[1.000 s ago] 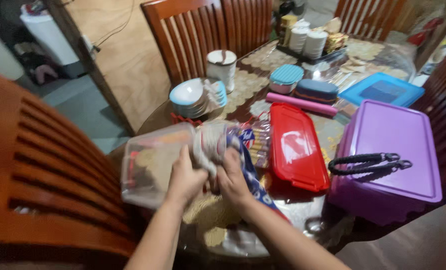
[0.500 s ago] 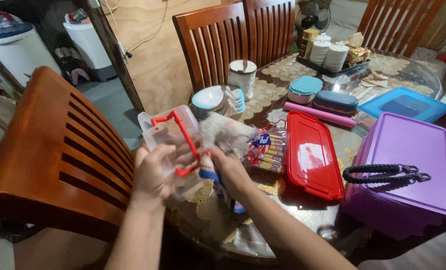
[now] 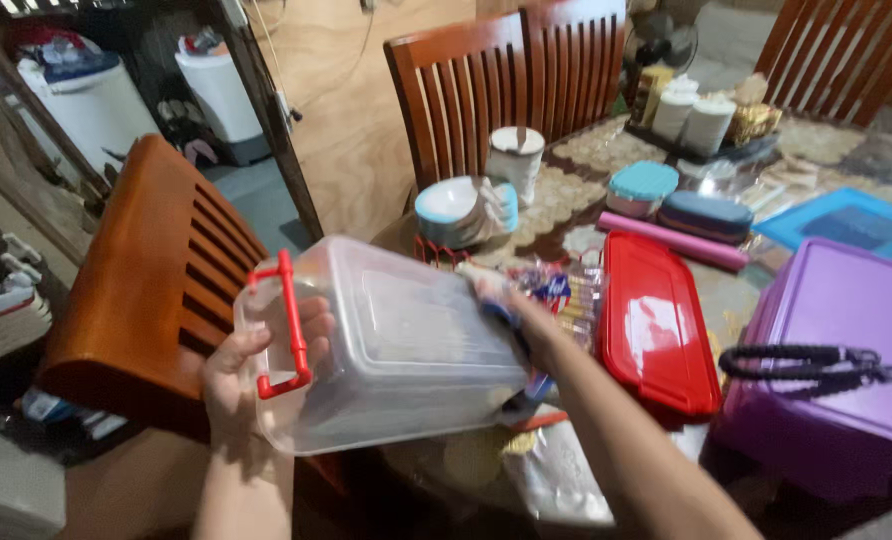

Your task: The person wipes the lids of several plastic containers with a cloth on a dining table. They then stack the containers and place them into a cabinet. Afterward, they open a red container, remove a package of biscuits, and place the biscuits into the container before closing it.

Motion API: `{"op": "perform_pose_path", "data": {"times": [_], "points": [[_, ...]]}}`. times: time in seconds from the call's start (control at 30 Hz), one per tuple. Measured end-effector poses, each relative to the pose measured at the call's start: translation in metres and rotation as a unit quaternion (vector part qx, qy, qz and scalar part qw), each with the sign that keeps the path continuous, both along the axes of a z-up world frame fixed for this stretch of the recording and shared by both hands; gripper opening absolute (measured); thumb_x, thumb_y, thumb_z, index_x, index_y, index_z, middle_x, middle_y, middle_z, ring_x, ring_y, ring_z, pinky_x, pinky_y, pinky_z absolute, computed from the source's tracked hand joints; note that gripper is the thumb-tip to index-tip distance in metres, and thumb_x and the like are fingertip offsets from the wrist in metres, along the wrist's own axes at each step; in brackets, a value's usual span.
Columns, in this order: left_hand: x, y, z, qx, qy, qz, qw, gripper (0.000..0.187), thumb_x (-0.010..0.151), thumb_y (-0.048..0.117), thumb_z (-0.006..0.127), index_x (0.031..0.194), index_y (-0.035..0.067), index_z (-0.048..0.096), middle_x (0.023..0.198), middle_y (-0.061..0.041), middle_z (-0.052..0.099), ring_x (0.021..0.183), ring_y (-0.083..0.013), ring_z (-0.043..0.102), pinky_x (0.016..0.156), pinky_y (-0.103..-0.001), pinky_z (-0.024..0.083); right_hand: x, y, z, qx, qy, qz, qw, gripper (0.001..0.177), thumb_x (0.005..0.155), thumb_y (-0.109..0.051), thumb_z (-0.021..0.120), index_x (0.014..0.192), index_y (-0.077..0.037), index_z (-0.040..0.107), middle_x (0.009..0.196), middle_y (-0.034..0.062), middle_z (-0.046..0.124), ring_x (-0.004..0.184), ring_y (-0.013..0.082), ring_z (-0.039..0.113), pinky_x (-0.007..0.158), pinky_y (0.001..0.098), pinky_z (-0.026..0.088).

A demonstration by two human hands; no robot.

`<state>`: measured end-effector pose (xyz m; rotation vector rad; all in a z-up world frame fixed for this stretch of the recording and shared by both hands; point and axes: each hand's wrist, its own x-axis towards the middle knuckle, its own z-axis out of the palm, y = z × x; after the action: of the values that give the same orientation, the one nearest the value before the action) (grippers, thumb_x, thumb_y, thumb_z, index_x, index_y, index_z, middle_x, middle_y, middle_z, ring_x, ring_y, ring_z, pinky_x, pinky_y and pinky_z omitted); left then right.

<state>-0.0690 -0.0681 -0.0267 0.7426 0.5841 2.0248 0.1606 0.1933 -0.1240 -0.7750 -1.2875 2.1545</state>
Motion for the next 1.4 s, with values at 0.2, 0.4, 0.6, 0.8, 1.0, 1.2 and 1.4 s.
{"op": "perform_pose_path", "data": {"times": [0.2,0.4,0.6,0.8,1.0,1.2,1.4], "points": [[0.007,0.038,0.001,-0.017,-0.091,0.103,0.990,0.060,0.078,0.006,0.048,0.138,0.010,0.050,0.117,-0.020,0.067,0.105,-0.0346,0.071,0.089,-0.047,0.063,-0.010,-0.021,-0.044,-0.120,0.078,-0.216,0.966,0.033,0.091,-0.038,0.059,0.114,-0.014,0.064,0.093,0.0091,0.068,0.080,0.0261,0.067,0.070,0.0464,0.058],[0.064,0.093,-0.006,0.030,0.030,0.162,0.986,0.056,0.077,-0.007,0.048,0.131,0.007,0.045,0.118,-0.016,0.062,0.104,-0.0314,0.070,0.088,-0.046,0.064,-0.079,-0.093,-0.032,-0.064,0.110,-0.294,0.947,0.034,0.088,-0.016,0.055,0.121,-0.024,0.054,0.090,0.0070,0.062,0.073,0.0220,0.057,0.061,0.0387,0.048],[0.086,0.091,0.003,-0.054,0.148,0.145,0.977,0.051,0.077,-0.005,0.049,0.127,0.004,0.041,0.108,-0.017,0.065,0.090,-0.0291,0.071,0.075,-0.043,0.062,-0.059,-0.083,0.001,0.100,0.024,-0.309,0.945,0.023,0.096,-0.025,0.054,0.106,-0.007,0.063,0.089,0.0065,0.066,0.075,0.0160,0.061,0.062,0.0295,0.051],[0.099,0.063,0.013,-0.158,0.341,-0.066,0.924,0.065,0.073,-0.001,0.054,0.138,0.006,0.046,0.106,-0.015,0.067,0.091,-0.0239,0.072,0.077,-0.040,0.065,-0.024,-0.030,0.013,-0.033,0.192,-0.094,0.976,0.012,0.098,-0.019,0.064,0.095,-0.007,0.066,0.087,0.0062,0.066,0.073,0.0200,0.064,0.065,0.0376,0.057],[0.072,0.117,-0.070,-0.225,0.668,-0.020,0.709,0.070,0.076,0.009,0.063,0.142,0.001,0.041,0.114,-0.027,0.066,0.100,-0.0364,0.068,0.085,-0.044,0.059,0.003,0.002,0.013,0.006,0.276,-0.266,0.924,0.014,0.086,-0.002,0.060,0.095,-0.008,0.067,0.086,0.0053,0.069,0.077,0.0190,0.069,0.072,0.0373,0.062],[0.097,0.164,-0.182,-0.236,0.850,-0.090,0.462,0.070,0.078,0.042,0.076,0.129,0.001,0.050,0.122,-0.031,0.062,0.107,-0.0459,0.066,0.091,-0.049,0.055,0.041,0.032,0.019,0.135,0.210,-0.275,0.929,0.012,0.095,-0.003,0.059,0.100,-0.007,0.069,0.083,0.0034,0.065,0.067,0.0139,0.058,0.060,0.0283,0.048],[0.108,0.194,-0.220,-0.066,0.897,-0.083,0.430,0.064,0.069,0.043,0.083,0.121,0.011,0.062,0.121,-0.024,0.068,0.112,-0.0464,0.064,0.091,-0.052,0.051,0.003,-0.003,0.002,0.166,-0.011,-0.167,0.972,0.017,0.089,-0.007,0.056,0.100,-0.007,0.070,0.073,0.0013,0.057,0.061,0.0119,0.051,0.053,0.0276,0.041]]}}
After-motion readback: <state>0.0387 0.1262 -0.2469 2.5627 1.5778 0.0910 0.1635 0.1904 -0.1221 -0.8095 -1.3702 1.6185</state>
